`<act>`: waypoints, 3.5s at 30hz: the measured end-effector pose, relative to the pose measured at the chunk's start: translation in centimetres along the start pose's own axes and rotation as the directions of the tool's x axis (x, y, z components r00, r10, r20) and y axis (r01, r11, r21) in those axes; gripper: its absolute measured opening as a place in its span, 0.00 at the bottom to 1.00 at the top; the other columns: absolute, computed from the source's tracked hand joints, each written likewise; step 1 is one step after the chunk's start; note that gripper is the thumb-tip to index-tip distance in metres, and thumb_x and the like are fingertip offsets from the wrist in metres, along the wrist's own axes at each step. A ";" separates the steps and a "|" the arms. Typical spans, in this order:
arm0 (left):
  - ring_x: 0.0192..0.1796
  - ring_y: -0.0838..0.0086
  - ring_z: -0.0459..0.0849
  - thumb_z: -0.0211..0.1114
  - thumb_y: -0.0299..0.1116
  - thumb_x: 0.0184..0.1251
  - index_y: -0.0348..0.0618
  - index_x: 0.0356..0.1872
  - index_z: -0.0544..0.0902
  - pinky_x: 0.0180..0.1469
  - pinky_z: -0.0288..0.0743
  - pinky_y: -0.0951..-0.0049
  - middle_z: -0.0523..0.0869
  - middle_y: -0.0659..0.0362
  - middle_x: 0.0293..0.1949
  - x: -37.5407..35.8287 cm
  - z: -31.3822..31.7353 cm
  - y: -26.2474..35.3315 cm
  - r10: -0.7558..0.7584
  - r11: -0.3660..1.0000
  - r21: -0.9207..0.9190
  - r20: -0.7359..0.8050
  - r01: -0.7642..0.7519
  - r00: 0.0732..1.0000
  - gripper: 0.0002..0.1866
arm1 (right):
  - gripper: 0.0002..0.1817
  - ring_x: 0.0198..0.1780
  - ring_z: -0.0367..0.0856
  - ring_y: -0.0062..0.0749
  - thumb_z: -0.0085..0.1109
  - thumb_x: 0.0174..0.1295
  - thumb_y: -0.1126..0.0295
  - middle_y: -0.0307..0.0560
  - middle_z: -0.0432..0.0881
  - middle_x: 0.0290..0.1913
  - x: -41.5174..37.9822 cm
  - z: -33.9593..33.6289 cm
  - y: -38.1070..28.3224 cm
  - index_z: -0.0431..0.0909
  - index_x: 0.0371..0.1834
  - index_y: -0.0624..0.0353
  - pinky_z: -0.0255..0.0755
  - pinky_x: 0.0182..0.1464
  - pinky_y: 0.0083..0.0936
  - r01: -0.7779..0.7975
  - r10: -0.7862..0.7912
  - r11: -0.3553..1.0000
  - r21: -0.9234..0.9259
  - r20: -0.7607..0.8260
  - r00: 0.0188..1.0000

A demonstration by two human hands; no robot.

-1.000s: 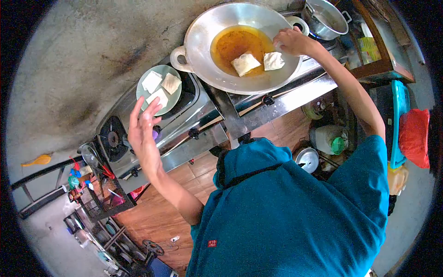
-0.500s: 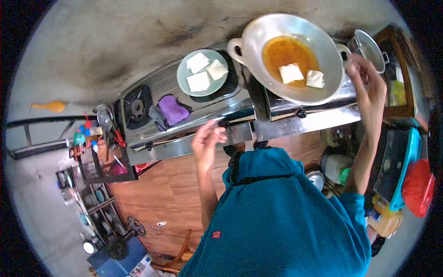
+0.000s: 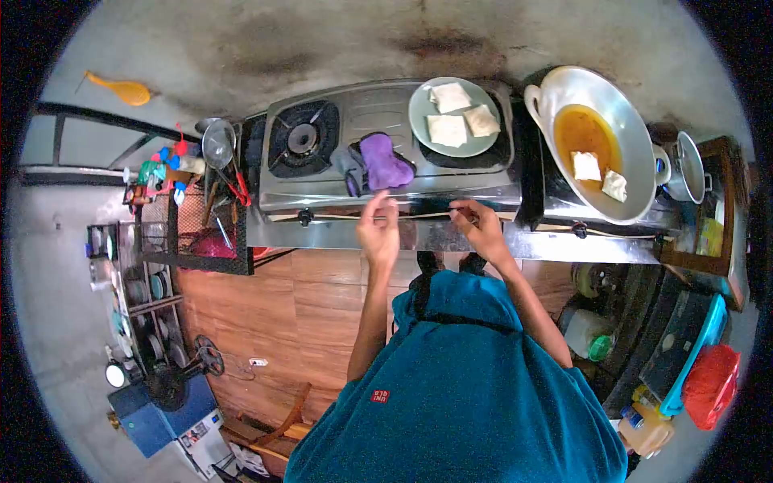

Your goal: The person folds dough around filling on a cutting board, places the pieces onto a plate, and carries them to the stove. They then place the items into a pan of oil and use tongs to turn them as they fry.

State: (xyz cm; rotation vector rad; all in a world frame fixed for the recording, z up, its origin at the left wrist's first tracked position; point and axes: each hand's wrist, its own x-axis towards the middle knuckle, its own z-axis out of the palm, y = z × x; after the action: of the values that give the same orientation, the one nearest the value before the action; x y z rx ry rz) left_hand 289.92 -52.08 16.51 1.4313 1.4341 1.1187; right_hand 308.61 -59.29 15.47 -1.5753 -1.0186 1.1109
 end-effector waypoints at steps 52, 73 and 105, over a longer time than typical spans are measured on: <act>0.25 0.78 0.79 0.61 0.23 0.62 0.35 0.51 0.76 0.28 0.75 0.79 0.80 0.62 0.30 -24.1 -71.2 -12.9 -0.284 0.844 -0.504 -0.709 -0.182 0.646 0.16 | 0.21 0.40 0.71 0.20 0.57 0.57 0.76 0.40 0.74 0.44 -24.7 71.1 -12.4 0.70 0.55 0.63 0.66 0.43 0.15 0.345 -0.359 0.930 0.129 0.523 0.773; 0.41 0.73 0.82 0.59 0.28 0.64 0.32 0.53 0.74 0.46 0.77 0.73 0.82 0.52 0.42 -12.3 -139.4 -44.8 -0.547 0.822 -0.563 -0.742 0.085 0.388 0.17 | 0.17 0.36 0.77 0.22 0.57 0.61 0.69 0.41 0.80 0.38 -23.0 157.7 -22.5 0.73 0.52 0.63 0.71 0.40 0.18 0.052 0.034 0.998 -0.045 0.980 0.196; 0.50 0.64 0.81 0.64 0.35 0.58 0.33 0.56 0.71 0.51 0.73 0.68 0.81 0.47 0.47 51.9 -254.3 -86.9 -0.301 0.888 -0.039 -0.802 0.457 0.516 0.26 | 0.26 0.44 0.76 0.27 0.56 0.58 0.68 0.46 0.78 0.44 -6.7 281.0 -35.6 0.66 0.59 0.69 0.69 0.43 0.21 -0.052 0.047 0.998 -0.025 0.866 0.497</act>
State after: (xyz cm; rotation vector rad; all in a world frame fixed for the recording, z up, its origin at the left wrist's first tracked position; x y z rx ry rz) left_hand 19.68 -9.33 8.20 0.5959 2.3966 1.4250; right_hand 32.60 3.83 5.08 -0.9575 -1.6112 2.0496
